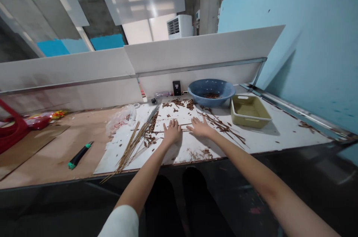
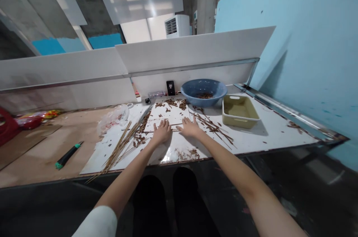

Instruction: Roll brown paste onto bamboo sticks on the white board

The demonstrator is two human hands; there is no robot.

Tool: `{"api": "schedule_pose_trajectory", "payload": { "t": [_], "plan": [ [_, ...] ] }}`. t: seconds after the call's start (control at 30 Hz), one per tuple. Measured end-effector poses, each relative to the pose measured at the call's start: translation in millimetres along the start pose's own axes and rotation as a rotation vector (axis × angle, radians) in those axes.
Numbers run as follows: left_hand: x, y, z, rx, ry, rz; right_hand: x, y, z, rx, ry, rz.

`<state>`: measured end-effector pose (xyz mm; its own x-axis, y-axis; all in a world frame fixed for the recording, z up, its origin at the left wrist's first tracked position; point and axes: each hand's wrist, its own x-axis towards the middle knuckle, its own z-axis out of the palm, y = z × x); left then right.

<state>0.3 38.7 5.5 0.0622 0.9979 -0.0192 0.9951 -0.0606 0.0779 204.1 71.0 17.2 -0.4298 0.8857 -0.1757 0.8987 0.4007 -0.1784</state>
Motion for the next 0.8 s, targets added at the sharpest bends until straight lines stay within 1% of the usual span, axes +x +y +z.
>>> {"api": "schedule_pose_trajectory", "payload": {
  "t": [0.07,0.1,0.23,0.3,0.37,0.43,0.5,0.53,0.6,0.7,0.73,0.8],
  "plan": [
    [9,1,-3.2,-0.013,0.028,-0.021,7,1,-3,0.007,0.009,0.02],
    [8,0,-1.0,-0.013,0.039,-0.022,5,2,-1,0.008,0.013,0.017],
    [-19,-14,20.6,0.028,0.052,0.029,-19,13,22,-0.014,-0.021,-0.059],
    [-26,-20,25.0,0.042,0.05,0.052,-23,17,27,-0.028,-0.03,-0.093],
    [-21,-19,19.0,0.031,0.028,0.035,-16,19,22,-0.029,-0.033,-0.076],
    [-10,-15,7.9,0.002,0.008,-0.005,-3,18,11,-0.022,-0.037,-0.024],
    [-3,-10,0.2,-0.009,0.02,-0.031,6,17,4,-0.027,-0.041,0.009],
    [-4,-8,-0.5,-0.007,0.034,-0.036,6,16,3,-0.03,-0.047,0.013],
    [-16,-10,4.8,0.012,0.066,-0.027,-2,18,10,-0.035,-0.053,0.003],
    [-38,-17,18.3,0.03,0.098,0.001,-21,22,27,-0.033,-0.026,-0.004],
    [-41,-18,20.3,0.029,0.096,0.004,-24,22,30,-0.032,-0.013,-0.001],
    [-39,-18,17.0,0.01,0.072,-0.011,-22,22,30,-0.028,0.0,0.019]
  ]
}}
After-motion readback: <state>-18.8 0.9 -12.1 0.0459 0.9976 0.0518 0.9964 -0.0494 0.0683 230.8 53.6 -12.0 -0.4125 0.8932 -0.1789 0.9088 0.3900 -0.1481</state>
